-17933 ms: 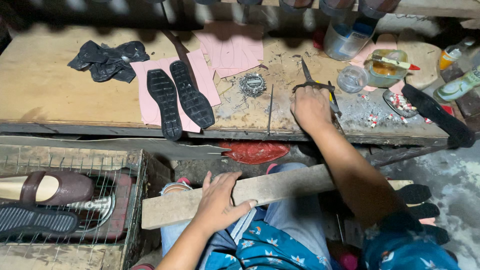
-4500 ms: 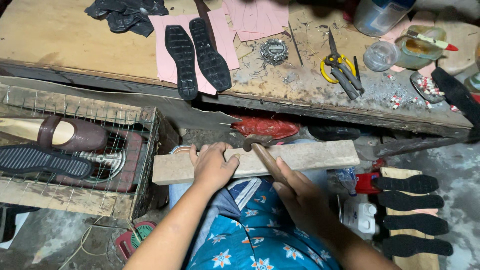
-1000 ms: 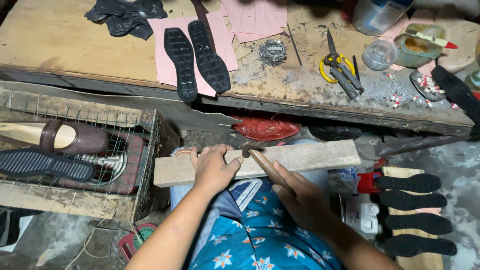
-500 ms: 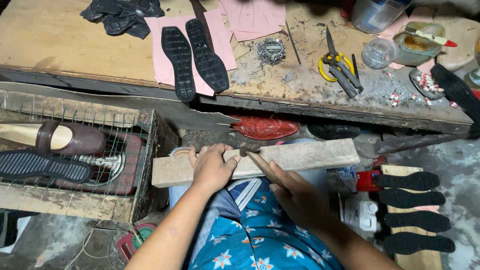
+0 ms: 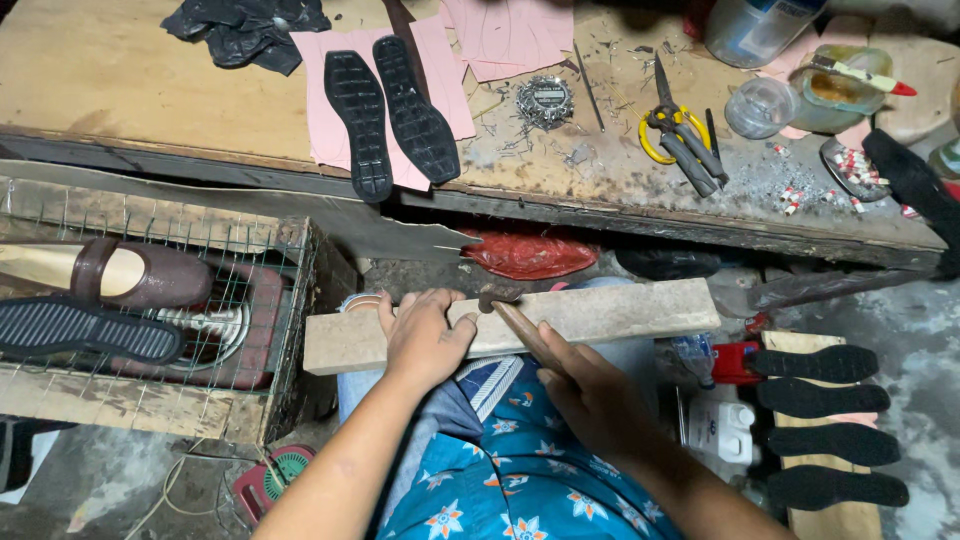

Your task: The person sits on the floor and repeatedly hammers nails into a rectangular wooden block placed on their lap. They pick up nails from the workbench, position them on the block, and strike them with a hammer. The person also handles shoe soles and a shoe last at the start, placing them on a wire rack.

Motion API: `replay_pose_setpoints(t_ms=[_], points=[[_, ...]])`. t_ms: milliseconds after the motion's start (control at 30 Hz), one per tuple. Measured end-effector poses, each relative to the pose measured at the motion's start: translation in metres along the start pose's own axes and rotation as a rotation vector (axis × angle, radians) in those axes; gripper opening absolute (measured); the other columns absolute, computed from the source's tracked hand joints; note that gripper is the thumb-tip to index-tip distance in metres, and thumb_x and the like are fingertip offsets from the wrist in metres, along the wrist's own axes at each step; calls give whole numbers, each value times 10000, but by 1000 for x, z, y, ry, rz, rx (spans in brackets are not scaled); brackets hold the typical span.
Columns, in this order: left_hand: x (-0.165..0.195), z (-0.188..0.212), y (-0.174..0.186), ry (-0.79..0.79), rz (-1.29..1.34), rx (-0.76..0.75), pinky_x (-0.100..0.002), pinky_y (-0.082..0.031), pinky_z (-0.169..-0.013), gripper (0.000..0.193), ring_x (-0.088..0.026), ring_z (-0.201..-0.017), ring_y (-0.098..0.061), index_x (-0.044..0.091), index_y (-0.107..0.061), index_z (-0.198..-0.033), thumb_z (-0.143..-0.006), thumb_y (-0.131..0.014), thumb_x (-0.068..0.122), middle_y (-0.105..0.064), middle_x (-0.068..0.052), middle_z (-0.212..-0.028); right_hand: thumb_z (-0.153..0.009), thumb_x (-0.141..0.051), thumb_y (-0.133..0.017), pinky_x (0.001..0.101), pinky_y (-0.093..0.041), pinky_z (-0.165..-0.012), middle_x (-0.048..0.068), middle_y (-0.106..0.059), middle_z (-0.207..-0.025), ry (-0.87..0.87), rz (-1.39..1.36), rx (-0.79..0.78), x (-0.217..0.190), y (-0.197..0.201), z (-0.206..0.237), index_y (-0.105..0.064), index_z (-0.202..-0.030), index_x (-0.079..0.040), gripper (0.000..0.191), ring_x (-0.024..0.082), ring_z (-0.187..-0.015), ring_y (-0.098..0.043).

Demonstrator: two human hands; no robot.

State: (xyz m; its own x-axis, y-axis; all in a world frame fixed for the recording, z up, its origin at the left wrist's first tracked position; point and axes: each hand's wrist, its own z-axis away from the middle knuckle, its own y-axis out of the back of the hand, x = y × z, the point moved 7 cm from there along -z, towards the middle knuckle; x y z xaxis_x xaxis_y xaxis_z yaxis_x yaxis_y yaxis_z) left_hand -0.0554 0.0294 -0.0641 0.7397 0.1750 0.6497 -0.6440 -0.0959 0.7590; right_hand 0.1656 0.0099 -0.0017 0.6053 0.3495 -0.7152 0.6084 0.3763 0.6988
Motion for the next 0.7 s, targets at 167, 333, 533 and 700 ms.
replay_pose_setpoints(t_ms=[167,333,533,700], points=[[2,-2,0,25,7,-2,-586,-104,-1188,344,-266,-1183,-559,137,-724,-1039,-781,-686,361,-714,-57,-1131,-933,-255,-644,366,-554,-804,184,-706,-1074,-84,10,-36,5,-4,0,-458,-1495,-135,604,295,-929,-728],[2,-3,2,19,7,12,-588,-98,-1190,346,-268,-1180,-562,136,-716,-1038,-776,-684,360,-714,-62,-1127,-947,-222,-648,387,-552,-731,186,-689,-956,58,12,28,1,-4,3,-443,-1500,-117,599,310,-833,-701],[4,-3,1,26,-5,10,-587,-102,-1197,346,-270,-1166,-571,140,-714,-1030,-773,-673,368,-717,-60,-1109,-942,-175,-648,389,-554,-712,190,-684,-985,103,1,49,0,-1,5,-458,-1474,-92,571,303,-830,-702],[5,-3,3,7,12,34,-592,-104,-1190,348,-275,-1146,-573,143,-699,-1025,-761,-689,368,-713,-55,-1105,-943,-255,-636,356,-566,-711,136,-694,-937,-61,48,-15,12,6,-5,-486,-1476,-153,563,265,-792,-703]])
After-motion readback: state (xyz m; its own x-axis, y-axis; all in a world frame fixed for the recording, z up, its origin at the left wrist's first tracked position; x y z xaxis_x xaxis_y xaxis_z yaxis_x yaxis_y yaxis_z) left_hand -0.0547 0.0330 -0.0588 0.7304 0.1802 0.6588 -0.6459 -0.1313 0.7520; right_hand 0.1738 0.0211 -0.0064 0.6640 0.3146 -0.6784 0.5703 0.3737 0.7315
